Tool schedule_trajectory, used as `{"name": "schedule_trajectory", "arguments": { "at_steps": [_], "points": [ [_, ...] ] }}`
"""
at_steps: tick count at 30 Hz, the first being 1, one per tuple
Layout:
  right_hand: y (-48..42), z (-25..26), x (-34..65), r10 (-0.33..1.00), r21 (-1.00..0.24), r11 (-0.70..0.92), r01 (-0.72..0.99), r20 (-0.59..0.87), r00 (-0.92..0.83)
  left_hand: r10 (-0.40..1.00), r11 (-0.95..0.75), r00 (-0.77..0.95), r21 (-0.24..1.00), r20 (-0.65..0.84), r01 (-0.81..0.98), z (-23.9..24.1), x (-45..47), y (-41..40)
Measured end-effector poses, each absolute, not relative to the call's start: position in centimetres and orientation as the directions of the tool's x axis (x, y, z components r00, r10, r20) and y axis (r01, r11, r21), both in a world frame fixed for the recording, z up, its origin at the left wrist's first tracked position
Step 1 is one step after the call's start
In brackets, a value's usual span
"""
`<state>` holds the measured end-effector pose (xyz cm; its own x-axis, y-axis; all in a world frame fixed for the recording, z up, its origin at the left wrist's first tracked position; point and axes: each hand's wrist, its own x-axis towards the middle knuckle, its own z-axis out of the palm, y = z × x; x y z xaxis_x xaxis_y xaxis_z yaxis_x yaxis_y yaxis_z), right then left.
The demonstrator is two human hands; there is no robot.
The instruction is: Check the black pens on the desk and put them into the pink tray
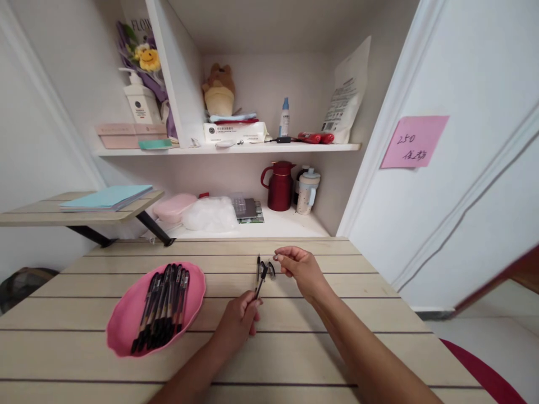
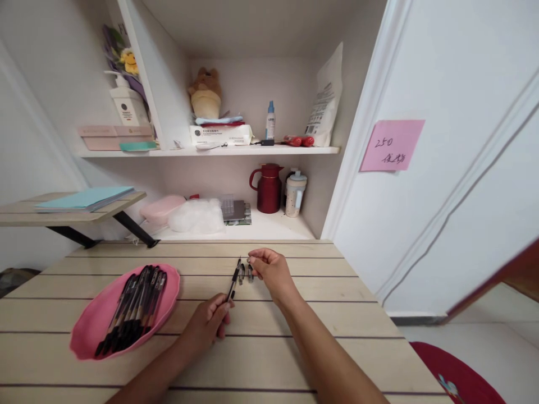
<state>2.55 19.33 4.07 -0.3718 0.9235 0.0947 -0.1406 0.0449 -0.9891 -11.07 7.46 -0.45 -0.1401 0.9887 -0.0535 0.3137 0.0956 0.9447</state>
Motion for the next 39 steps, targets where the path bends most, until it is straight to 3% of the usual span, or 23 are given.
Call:
{"name": "schedule_trajectory", "arguments": {
  "at_steps": [7,15,22,28,32,36,39],
  "points": [
    [18.5,4.6,2.1,0.919,-0.973,0.026,-0.229,0.113,-0.377,0.993,0.081,-0.114,0.921,-0.04,0.381,0.1,-10.9,7.3],
    [18.1,4.7,1.9,0.883,-0.984,0.056,-0.169,0.128,-0.452,0.994,0.071,-0.101,0.914,-0.033,0.4,-0.2,-11.0,7.5],
    [17.9,4.4,2.1,0.851,-0.997,0.0,-0.073,0.038,-0.524,0.992,0.088,-0.116,0.914,-0.045,0.396,-0.3,-11.0,7.4],
    [18.0,4.0,1.9,0.9,-1.0,0.022,-0.017,0.028,-0.434,0.993,0.075,-0.118,0.916,-0.03,0.393,-0.6,-11.1,7.6],
    [18.0,4.0,1.9,0.852,-0.995,-0.054,-0.082,-0.004,-0.523,0.992,0.084,-0.121,0.916,-0.04,0.391,-0.8,-11.2,7.7],
    [18.0,4.1,1.9,0.896,-0.996,-0.043,-0.074,-0.006,-0.444,0.991,0.09,-0.13,0.921,-0.043,0.378,-0.8,-11.1,7.7],
    [18.1,4.1,1.9,0.874,-0.995,-0.065,-0.071,-0.022,-0.485,0.989,0.094,-0.14,0.926,-0.045,0.366,-0.8,-11.1,7.7]
  ]
}}
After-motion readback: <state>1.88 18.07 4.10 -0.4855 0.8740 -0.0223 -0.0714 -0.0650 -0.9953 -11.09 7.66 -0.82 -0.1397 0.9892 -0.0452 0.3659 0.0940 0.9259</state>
